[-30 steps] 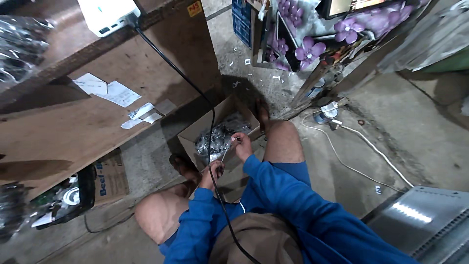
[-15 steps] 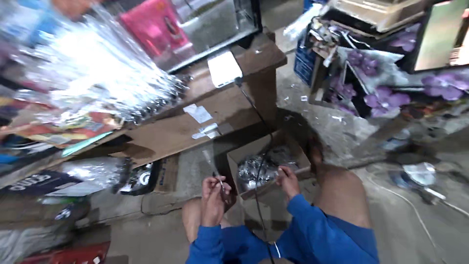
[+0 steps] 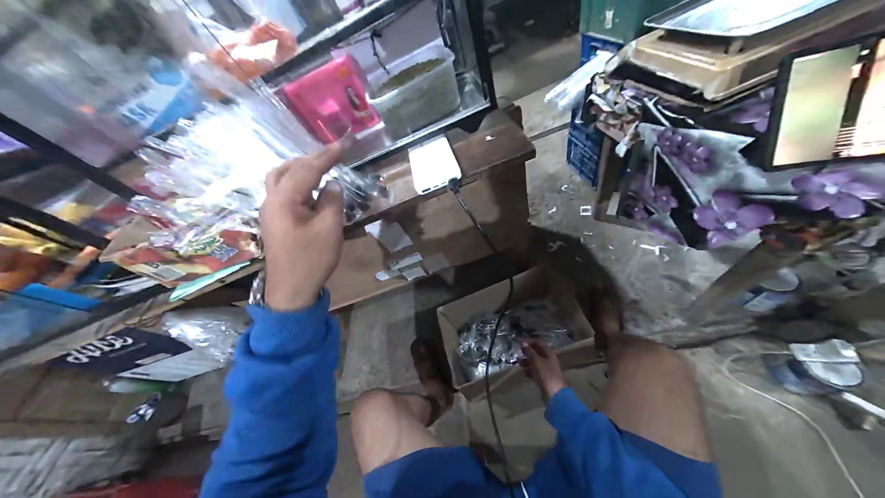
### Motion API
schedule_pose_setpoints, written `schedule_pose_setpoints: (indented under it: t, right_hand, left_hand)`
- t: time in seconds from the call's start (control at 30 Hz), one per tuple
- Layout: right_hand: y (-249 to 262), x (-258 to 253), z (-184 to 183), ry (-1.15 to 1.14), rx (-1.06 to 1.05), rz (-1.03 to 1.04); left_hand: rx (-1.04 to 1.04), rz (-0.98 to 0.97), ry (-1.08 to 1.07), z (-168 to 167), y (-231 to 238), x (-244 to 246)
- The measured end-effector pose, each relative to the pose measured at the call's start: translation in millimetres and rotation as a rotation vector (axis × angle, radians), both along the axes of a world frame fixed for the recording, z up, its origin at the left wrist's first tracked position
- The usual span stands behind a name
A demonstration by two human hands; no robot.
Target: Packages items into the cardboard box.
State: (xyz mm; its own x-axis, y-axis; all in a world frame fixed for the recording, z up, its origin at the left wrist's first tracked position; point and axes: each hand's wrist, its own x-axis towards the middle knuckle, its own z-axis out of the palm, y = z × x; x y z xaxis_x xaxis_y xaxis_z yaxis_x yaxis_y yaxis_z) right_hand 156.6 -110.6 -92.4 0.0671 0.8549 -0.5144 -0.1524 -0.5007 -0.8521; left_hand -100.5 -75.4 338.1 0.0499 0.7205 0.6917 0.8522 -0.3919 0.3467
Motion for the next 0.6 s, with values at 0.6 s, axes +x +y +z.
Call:
schedule_pose_setpoints:
  t: [0.6]
  right_hand:
    - [4, 1, 2, -0.048, 0.005, 0.109]
  left_hand:
    - [-0.014, 0.508, 0.379, 53, 80, -8]
